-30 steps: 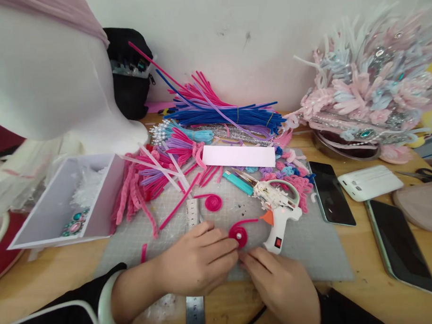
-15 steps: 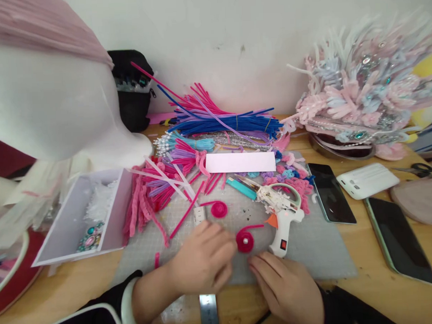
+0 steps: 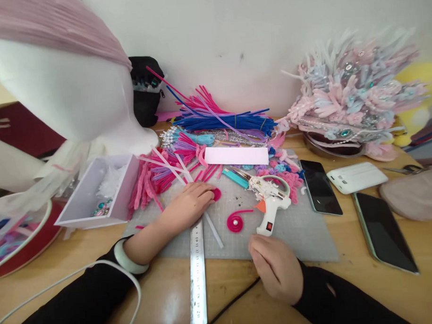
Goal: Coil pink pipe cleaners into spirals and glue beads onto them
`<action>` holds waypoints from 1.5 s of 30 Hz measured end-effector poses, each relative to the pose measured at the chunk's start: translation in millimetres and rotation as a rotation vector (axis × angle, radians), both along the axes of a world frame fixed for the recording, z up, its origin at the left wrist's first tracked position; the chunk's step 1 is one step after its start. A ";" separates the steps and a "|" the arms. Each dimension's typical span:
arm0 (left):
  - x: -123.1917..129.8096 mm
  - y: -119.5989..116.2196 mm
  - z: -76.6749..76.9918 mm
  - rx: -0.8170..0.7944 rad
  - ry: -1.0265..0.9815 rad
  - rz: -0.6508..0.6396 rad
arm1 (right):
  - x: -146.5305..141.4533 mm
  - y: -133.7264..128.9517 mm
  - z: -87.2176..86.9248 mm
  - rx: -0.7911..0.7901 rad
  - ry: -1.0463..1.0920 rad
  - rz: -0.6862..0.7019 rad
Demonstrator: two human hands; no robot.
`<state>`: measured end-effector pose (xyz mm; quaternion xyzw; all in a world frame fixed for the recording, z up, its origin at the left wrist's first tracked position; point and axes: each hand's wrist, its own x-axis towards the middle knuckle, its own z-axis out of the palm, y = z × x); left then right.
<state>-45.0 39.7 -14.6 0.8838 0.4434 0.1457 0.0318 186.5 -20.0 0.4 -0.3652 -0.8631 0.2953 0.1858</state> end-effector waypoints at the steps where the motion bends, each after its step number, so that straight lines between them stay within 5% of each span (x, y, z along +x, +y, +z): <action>1: -0.1 1.2 0.1 0.003 0.002 -0.005 | -1.6 0.6 -0.2 0.007 0.005 -0.004; 7: 3.1 8.8 5.8 0.078 0.080 -0.029 | -9.7 5.8 4.1 0.117 0.018 -0.108; 10: 4.2 10.6 8.8 0.063 0.076 0.100 | -4.1 15.4 9.7 0.218 0.057 -0.228; 17: 10.3 -1.0 10.9 -0.045 -0.432 0.436 | 23.7 48.9 12.2 0.316 -0.102 -0.695; 21: 17.1 -8.7 11.0 -0.174 -0.345 0.332 | 22.3 48.5 8.6 0.303 -0.273 -0.763; 25: 18.3 -5.4 6.4 -0.079 -0.166 0.287 | 15.9 41.2 5.6 0.260 -0.361 -0.744; 33: 15.3 -9.5 6.0 0.039 -0.144 0.262 | 9.6 36.8 -4.5 0.114 -0.176 -0.755; 37: 12.0 -18.9 9.5 0.066 -0.151 0.011 | 6.3 37.6 -11.4 -0.034 0.146 -0.822; 41: 7.0 -27.7 7.2 0.172 -0.105 -0.327 | -1.2 37.3 -7.9 -0.420 0.691 -0.799; 45: 4.5 -34.1 6.9 0.255 0.027 -0.485 | -11.9 33.7 2.9 -0.603 1.073 -0.789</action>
